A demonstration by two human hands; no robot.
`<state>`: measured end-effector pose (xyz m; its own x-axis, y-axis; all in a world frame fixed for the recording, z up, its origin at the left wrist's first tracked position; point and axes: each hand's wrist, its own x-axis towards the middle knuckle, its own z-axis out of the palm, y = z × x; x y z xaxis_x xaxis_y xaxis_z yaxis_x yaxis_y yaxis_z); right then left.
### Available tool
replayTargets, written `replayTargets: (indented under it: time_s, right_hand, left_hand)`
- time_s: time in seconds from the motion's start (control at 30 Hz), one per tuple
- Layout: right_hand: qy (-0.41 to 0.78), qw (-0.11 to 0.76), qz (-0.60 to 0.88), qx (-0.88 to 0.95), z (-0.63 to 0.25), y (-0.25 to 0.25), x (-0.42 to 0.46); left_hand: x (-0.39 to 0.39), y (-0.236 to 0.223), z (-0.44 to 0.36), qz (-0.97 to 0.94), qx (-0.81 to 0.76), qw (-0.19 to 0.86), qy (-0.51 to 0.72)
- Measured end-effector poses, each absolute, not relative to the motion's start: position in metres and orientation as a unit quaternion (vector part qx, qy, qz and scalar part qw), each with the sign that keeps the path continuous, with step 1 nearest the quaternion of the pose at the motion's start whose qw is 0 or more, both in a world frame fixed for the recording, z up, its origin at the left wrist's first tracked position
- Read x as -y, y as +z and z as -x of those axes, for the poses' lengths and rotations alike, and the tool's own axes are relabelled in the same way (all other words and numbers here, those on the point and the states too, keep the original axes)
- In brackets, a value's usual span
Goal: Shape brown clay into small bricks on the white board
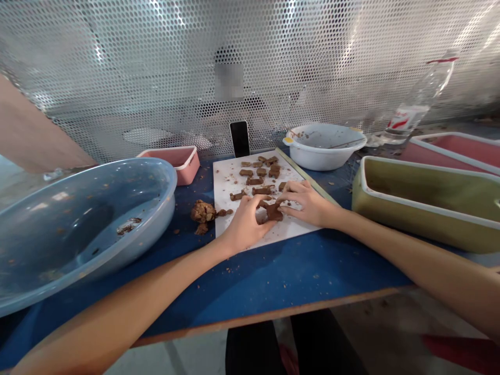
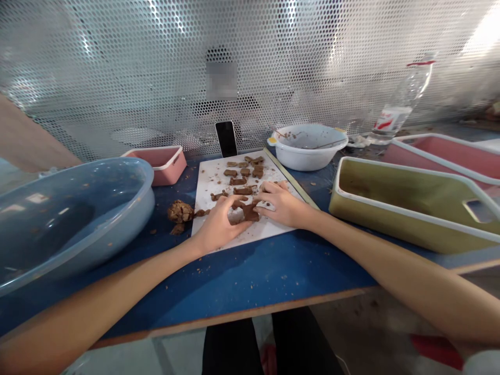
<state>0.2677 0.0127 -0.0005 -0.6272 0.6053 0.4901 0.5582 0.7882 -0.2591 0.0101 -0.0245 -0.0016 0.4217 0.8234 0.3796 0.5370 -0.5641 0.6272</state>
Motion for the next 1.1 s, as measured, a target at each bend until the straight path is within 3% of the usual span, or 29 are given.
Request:
replayTargets:
  time_s: [0.67, 1.1]
  right_hand:
    - [0.044, 0.293, 0.351, 0.888, -0.270, 0.008, -0.007]
    - [0.091, 0.341, 0.401, 0.845, -0.268, 0.010, 0.004]
  left_hand:
    - [0.027, 0.001, -0.010, -0.819, -0.419, 0.199, 0.336]
    - [0.026, 0.000, -0.009, -0.823, -0.409, 0.185, 0.347]
